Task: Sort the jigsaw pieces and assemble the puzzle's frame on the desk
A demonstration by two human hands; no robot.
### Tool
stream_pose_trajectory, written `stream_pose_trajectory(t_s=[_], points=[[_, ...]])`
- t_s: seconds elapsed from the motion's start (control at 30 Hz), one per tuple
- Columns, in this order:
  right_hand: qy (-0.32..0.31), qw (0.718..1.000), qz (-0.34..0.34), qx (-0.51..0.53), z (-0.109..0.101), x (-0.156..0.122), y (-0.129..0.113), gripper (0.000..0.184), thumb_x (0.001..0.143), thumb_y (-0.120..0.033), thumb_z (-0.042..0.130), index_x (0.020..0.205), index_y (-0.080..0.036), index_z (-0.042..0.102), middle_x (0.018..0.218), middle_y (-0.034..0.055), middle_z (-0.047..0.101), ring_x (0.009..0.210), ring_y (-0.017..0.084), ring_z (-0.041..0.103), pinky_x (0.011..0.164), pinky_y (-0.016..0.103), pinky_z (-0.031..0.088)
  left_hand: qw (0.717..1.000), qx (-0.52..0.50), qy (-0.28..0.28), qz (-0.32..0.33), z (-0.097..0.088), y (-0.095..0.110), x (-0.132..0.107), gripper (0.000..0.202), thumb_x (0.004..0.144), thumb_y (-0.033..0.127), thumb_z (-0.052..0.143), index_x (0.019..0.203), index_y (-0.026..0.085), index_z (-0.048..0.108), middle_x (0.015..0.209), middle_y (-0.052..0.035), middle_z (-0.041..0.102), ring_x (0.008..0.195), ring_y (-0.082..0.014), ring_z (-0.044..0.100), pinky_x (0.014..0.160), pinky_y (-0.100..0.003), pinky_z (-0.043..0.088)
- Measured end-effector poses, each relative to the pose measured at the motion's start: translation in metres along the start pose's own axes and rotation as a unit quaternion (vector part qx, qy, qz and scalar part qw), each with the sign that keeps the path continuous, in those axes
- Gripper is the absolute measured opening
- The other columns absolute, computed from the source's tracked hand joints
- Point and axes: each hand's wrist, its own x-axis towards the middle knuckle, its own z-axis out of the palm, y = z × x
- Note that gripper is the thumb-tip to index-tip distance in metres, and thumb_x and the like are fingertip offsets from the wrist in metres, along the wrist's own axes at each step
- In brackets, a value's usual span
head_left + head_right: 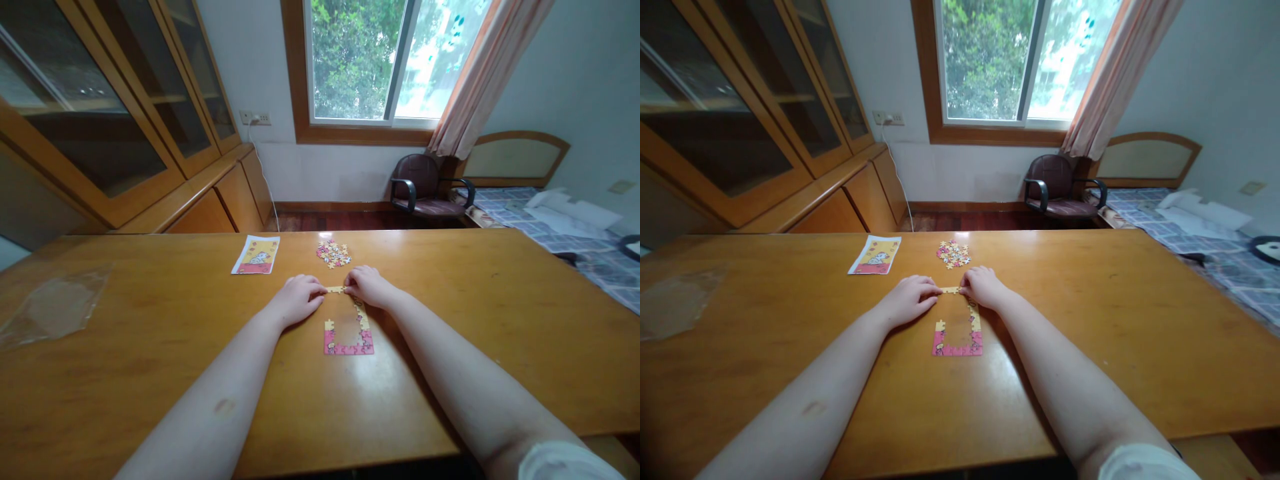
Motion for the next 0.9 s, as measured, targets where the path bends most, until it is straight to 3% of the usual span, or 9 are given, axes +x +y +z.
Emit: stream_pose_trajectory(t_s=[0.77, 0.9], points=[[0.022, 0.999, -0.046, 0.013, -0.0004, -0.0042, 0.0013, 0.012, 0.08, -0.031, 0.068, 0.085, -0.021, 0.066, 0.092, 0.0047, 0.066, 0.093, 0.019, 0.056, 0.082, 0.032, 0.035, 1.0, -0.005, 0.002, 0.003, 0.0007, 0.001, 0.0001, 0.026, 0.085, 0.031, 0.052, 0.103, 0.026, 0.071, 0.102, -0.0039, 0.067, 0.096, -0.0206, 0.057, 0.089, -0.034, 0.043], [0.072, 0.997, -0.029, 0.022, -0.0025, -0.0037, 0.0028, 0.008, 0.083, -0.027, 0.062, 0.085, -0.02, 0.066, 0.09, 0.0041, 0.066, 0.09, 0.019, 0.057, 0.082, 0.031, 0.037, 1.0, -0.006, 0.004, 0.007, 0.0012, 0.0001, 0.0003, 0.027, 0.086, 0.032, 0.051, 0.102, 0.026, 0.071, 0.102, -0.0043, 0.067, 0.097, -0.0205, 0.057, 0.089, -0.034, 0.043]])
